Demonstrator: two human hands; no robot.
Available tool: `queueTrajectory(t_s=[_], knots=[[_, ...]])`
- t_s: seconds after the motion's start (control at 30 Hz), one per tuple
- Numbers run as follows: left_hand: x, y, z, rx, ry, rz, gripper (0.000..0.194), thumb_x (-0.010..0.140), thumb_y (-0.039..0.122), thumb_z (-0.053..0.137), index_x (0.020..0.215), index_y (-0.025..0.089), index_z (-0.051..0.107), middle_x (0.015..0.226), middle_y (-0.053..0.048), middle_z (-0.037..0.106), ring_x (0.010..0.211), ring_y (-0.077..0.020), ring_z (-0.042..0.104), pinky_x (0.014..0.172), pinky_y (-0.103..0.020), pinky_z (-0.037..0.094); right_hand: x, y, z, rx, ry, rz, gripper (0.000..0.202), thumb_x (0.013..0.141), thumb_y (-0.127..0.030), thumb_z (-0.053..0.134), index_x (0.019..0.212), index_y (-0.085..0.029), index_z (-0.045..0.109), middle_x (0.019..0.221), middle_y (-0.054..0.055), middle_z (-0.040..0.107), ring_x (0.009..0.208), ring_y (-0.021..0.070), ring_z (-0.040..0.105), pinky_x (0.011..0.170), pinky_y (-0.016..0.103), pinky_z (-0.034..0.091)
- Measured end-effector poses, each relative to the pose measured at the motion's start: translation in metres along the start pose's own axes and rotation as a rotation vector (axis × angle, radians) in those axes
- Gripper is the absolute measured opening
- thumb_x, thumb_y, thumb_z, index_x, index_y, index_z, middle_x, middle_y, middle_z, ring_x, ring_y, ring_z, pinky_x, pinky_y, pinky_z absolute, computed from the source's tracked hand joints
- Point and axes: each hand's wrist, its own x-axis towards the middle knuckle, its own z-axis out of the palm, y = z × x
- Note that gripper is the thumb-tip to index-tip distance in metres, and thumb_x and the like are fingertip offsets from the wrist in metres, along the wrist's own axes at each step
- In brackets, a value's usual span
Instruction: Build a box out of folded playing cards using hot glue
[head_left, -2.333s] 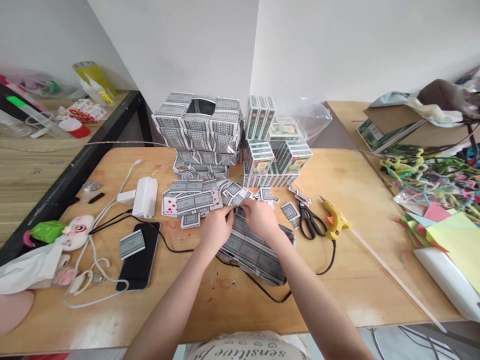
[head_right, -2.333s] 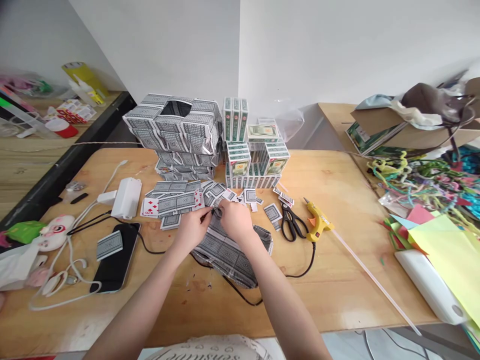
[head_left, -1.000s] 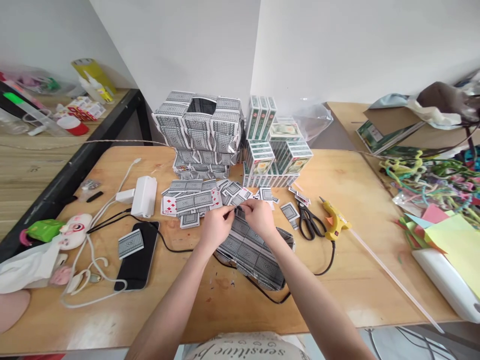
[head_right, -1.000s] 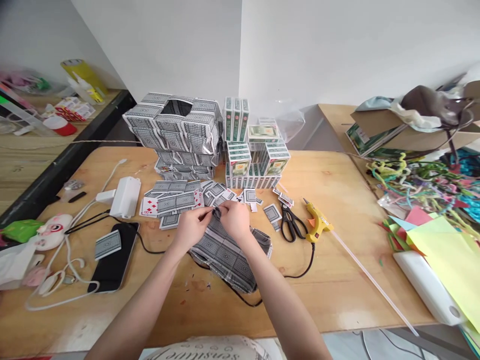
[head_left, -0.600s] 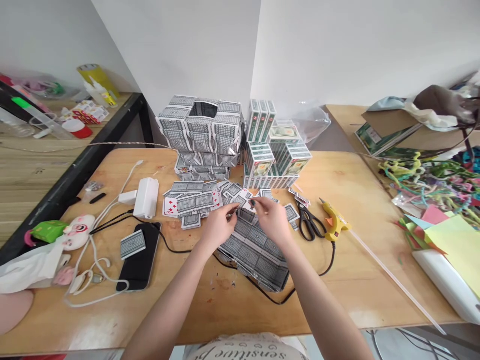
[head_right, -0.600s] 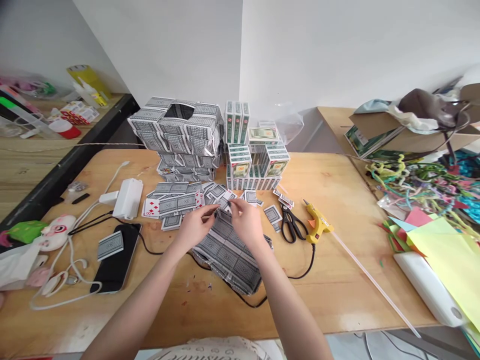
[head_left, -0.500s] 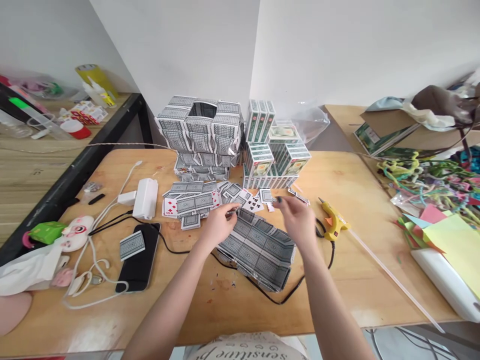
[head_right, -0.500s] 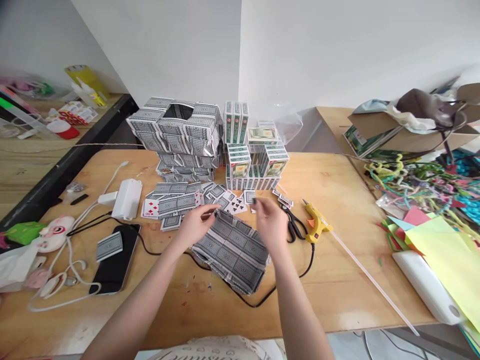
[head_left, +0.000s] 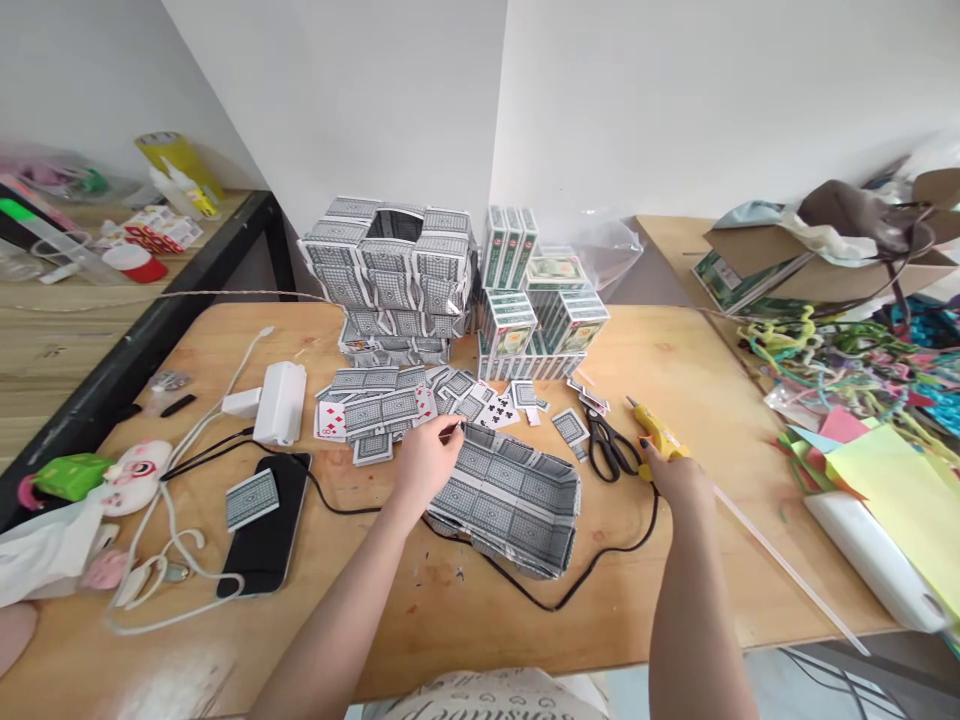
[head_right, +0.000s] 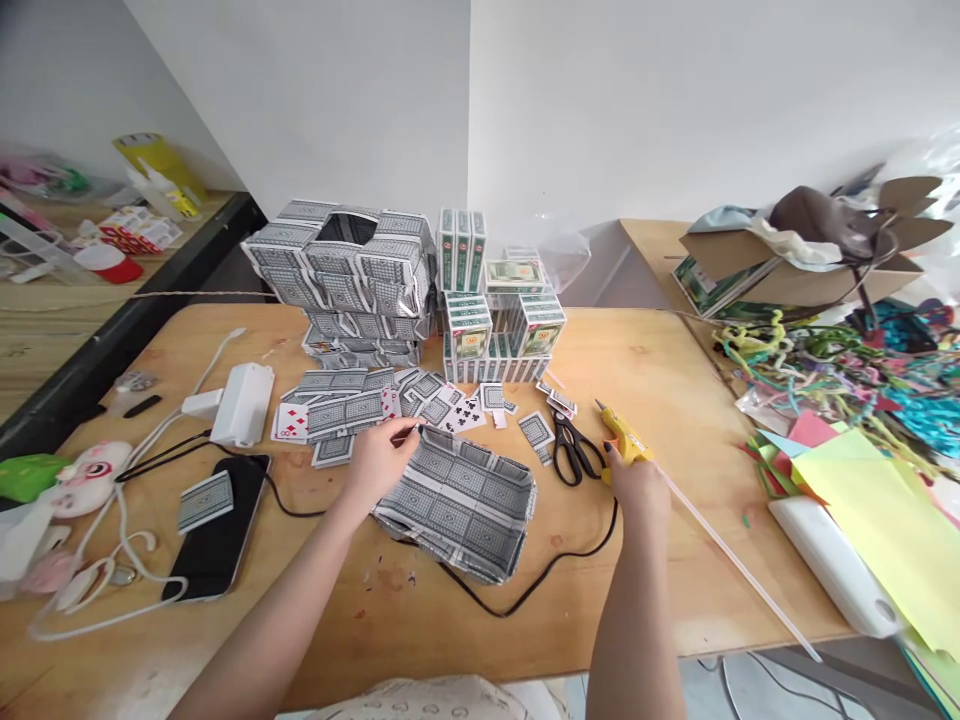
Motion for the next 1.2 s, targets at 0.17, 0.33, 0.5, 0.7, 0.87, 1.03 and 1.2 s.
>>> queueTrajectory(t_s=[0.17,0.33,0.5,0.7,0.87,1.03,1.2], knots=[[-0.006,0.000,-0.002,-0.033,0.010,-0.012,0.026,0.076,0.020,0.049,0.098,0.019,0.063,0.091,-0.003,0.069,0.079,-0.0142,0.064,0.075,-0.025,0.050,-0.003,-0.002,0.000,0.332,-0.164,0.299,0.026,0.058,-0.044,0.061,0.050,-0.022,0.050,0.044,0.002,0.049,0.054,0.0244,0.056,0.050,0.035,0.045],[-0.014,-0.001,-0.008,0.004,-0.091,-0.040,0.040,0.073,0.021,0.051,0.113,0.022,0.056,0.107,-0.003,0.064,0.095,-0.0170,0.061,0.085,-0.029,0.047,-0.028,-0.025,-0.027,1.100,-0.253,0.145,0.039,0.049,-0.033,0.074,0.079,-0.020,0.053,0.073,0.000,0.058,0.062,0.0179,0.060,0.058,0.032,0.050],[-0.018,-0.004,-0.009,-0.068,-0.148,-0.090,0.053,0.071,0.016,0.050,0.124,0.019,0.046,0.116,-0.005,0.059,0.105,-0.0169,0.056,0.092,-0.029,0.043,-0.062,-0.077,-0.050,0.865,-0.311,-0.035,0.035,0.056,-0.037,0.072,0.076,-0.018,0.051,0.056,-0.003,0.052,0.047,0.0113,0.049,0.045,0.024,0.041],[-0.026,-0.009,-0.011,-0.149,-0.213,-0.088,0.052,0.072,0.012,0.045,0.123,0.016,0.047,0.120,-0.006,0.057,0.108,-0.0170,0.054,0.096,-0.031,0.040,-0.095,-0.137,-0.036,0.587,-0.439,-0.414,0.038,0.055,-0.038,0.071,0.076,-0.018,0.047,0.062,-0.004,0.050,0.053,0.0103,0.043,0.047,0.022,0.036],[-0.030,-0.012,-0.014,-0.197,-0.235,-0.099,0.048,0.073,0.011,0.042,0.120,0.015,0.051,0.120,-0.007,0.057,0.108,-0.0182,0.054,0.096,-0.032,0.039,-0.096,-0.156,-0.018,0.491,-0.352,-0.514,0.026,0.066,-0.039,0.058,0.064,-0.020,0.040,0.056,-0.005,0.043,0.050,0.0096,0.037,0.045,0.021,0.029],[-0.029,-0.010,-0.016,-0.202,-0.232,-0.129,0.047,0.073,0.011,0.043,0.118,0.016,0.053,0.120,-0.007,0.057,0.107,-0.0196,0.054,0.096,-0.033,0.039,-0.091,-0.155,-0.003,0.502,-0.397,-0.381,0.024,0.065,-0.035,0.060,0.077,-0.018,0.048,0.060,-0.003,0.050,0.049,0.0106,0.041,0.045,0.021,0.032],[-0.029,-0.009,-0.016,-0.199,-0.243,-0.131,0.047,0.074,0.011,0.042,0.120,0.016,0.051,0.120,-0.007,0.057,0.107,-0.0192,0.055,0.095,-0.033,0.040,-0.096,-0.152,-0.010,0.526,-0.502,-0.373,0.036,0.058,-0.045,0.068,0.070,-0.018,0.048,0.056,-0.005,0.042,0.049,0.0092,0.037,0.044,0.020,0.030]])
